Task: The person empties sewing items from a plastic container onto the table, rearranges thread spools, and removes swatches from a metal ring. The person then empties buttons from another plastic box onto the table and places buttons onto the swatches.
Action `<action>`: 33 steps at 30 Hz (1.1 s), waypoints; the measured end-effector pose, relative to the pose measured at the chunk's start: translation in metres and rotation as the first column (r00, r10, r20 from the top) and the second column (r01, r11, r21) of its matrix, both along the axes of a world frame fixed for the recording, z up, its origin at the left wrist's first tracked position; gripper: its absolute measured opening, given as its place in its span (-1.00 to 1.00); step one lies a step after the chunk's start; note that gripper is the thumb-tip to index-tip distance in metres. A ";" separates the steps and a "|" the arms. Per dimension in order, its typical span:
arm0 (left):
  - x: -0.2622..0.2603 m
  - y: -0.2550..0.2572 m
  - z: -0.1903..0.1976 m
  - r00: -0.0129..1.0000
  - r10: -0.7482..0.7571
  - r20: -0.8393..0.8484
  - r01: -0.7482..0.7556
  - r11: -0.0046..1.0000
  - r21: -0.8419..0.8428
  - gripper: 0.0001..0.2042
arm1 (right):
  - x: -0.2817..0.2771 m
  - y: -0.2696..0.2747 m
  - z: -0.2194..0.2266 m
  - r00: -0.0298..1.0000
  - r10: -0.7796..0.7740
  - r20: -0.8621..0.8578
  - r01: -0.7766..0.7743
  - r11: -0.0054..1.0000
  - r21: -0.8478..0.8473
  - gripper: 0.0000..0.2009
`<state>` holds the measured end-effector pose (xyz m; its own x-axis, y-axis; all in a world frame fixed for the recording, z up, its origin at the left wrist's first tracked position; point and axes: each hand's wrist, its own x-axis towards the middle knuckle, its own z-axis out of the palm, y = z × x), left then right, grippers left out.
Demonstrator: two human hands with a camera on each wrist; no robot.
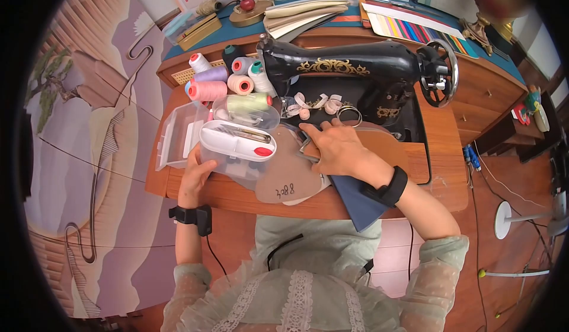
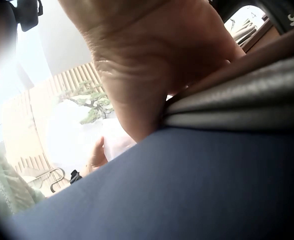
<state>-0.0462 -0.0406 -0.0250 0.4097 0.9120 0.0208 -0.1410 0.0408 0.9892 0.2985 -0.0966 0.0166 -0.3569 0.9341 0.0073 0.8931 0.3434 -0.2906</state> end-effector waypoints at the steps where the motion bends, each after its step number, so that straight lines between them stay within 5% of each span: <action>1: 0.000 0.000 0.000 1.000 -0.001 0.000 0.001 1.000 0.000 -0.28 | 0.000 -0.001 0.002 1.000 -0.010 0.006 0.010 1.000 0.021 -0.22; 19: -0.004 -0.002 0.002 0.996 0.019 -0.085 -0.015 0.999 0.050 -0.28 | 0.078 -0.051 0.056 0.930 -0.194 0.312 0.114 0.960 0.257 -0.70; 21: -0.004 -0.002 0.004 0.994 0.014 -0.104 -0.006 0.997 0.073 -0.26 | 0.089 -0.048 0.044 0.923 -0.206 0.325 0.142 0.967 0.209 -0.58; 23: -0.002 -0.003 0.008 0.994 0.011 -0.106 -0.003 0.997 0.079 -0.24 | 0.100 -0.041 0.035 0.981 -0.120 0.153 0.140 0.982 -0.130 -0.37; 24: -0.003 -0.004 0.009 0.994 0.013 -0.107 -0.003 0.996 0.085 -0.23 | 0.106 -0.041 0.030 0.981 -0.118 0.152 0.138 0.982 -0.130 -0.37; 26: -0.006 -0.004 0.009 0.992 0.018 -0.124 -0.006 0.996 0.093 -0.21 | 0.112 -0.037 0.023 0.985 -0.124 -0.117 0.112 0.988 -0.105 -0.19; 29: -0.007 -0.007 0.015 0.992 0.028 -0.120 -0.016 0.995 0.100 -0.18 | 0.107 -0.039 0.038 0.988 -0.153 -0.023 0.151 0.986 -0.070 -0.10; 33: -0.005 -0.010 0.024 0.996 0.029 -0.090 -0.021 0.996 0.082 -0.17 | 0.090 -0.041 0.049 0.983 -0.153 -0.106 0.154 0.988 0.002 -0.08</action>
